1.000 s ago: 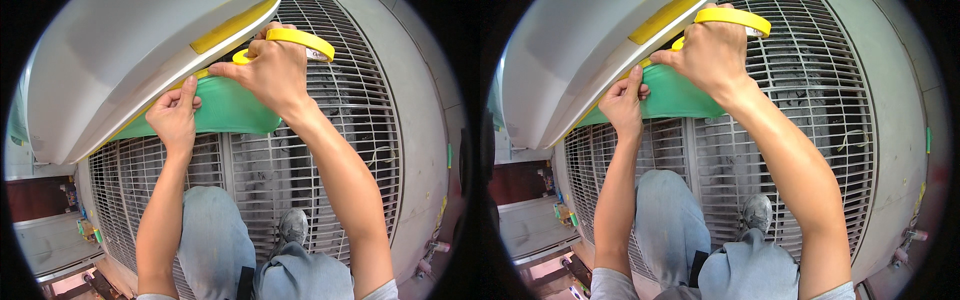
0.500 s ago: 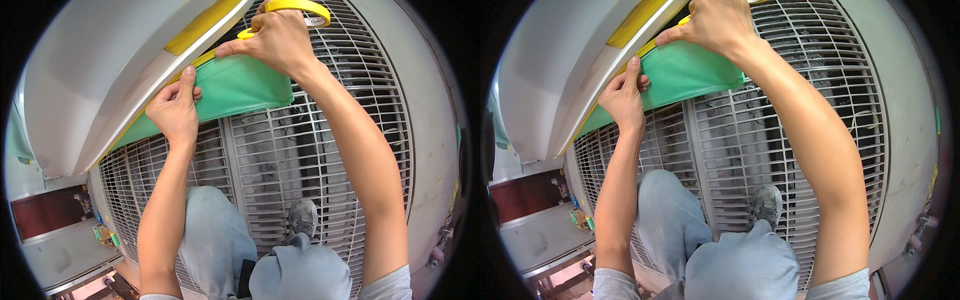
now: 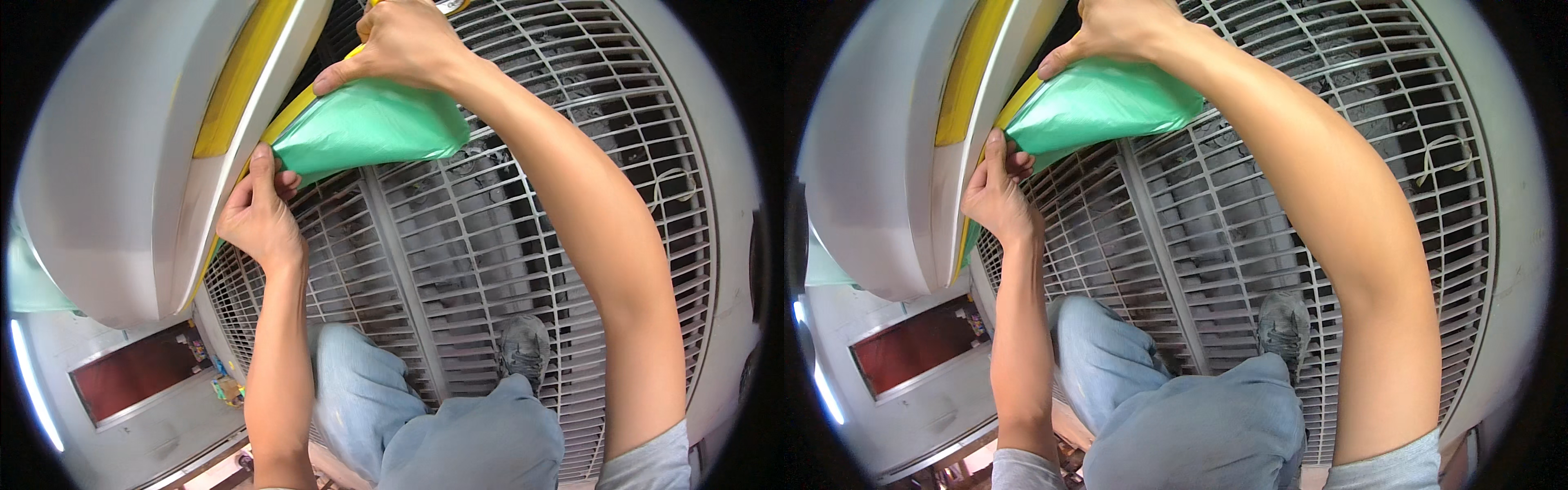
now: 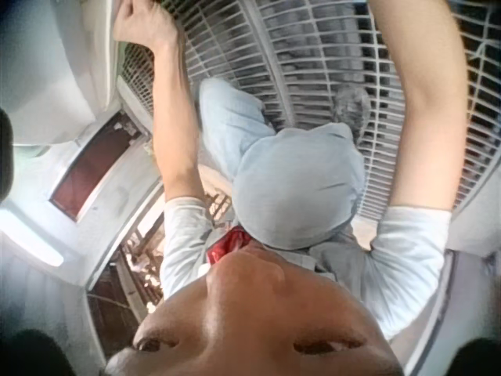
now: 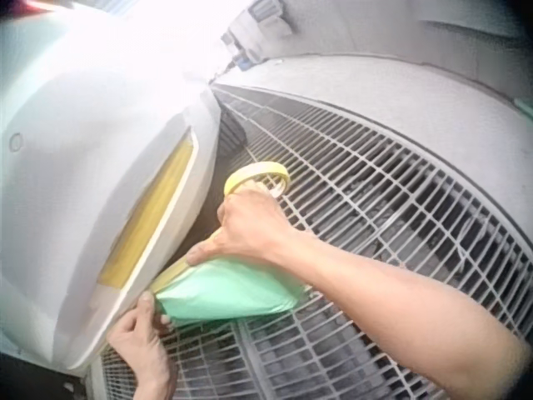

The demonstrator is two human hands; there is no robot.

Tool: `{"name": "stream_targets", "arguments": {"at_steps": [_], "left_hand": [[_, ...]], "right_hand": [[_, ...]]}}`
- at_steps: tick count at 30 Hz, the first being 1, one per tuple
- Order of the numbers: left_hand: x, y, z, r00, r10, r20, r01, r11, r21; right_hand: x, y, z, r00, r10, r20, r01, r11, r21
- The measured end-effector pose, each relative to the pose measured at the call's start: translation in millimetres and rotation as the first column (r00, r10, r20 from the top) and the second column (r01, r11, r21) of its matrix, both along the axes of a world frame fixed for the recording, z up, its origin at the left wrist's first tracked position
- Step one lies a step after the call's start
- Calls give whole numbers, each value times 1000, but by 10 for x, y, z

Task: The person applies yellow masking tape along the edges of a white car bumper and then covers the taped area with a green protective sheet. They smooth the tape and sheet to ensure secure attachment.

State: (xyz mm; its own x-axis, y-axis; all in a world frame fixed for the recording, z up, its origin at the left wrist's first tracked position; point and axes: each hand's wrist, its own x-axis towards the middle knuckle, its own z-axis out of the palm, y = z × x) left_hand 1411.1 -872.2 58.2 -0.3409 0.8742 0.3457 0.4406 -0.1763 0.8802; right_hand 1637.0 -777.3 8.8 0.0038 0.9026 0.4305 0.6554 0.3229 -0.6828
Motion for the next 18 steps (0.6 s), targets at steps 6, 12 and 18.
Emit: {"name": "stream_targets", "arguments": {"at_steps": [6,12,18], "left_hand": [[107,38,-41,994,74,-77,-73,997,22],[177,95,-90,983,68,-169,-57,996,72],[188,218,-244,928,77,-364,-11,983,181]], "right_hand": [[-146,229,-217,992,7,-123,-2,999,40],[-386,413,-382,961,8,-278,51,977,206],[-560,373,-568,850,29,-526,65,985,159]]}}
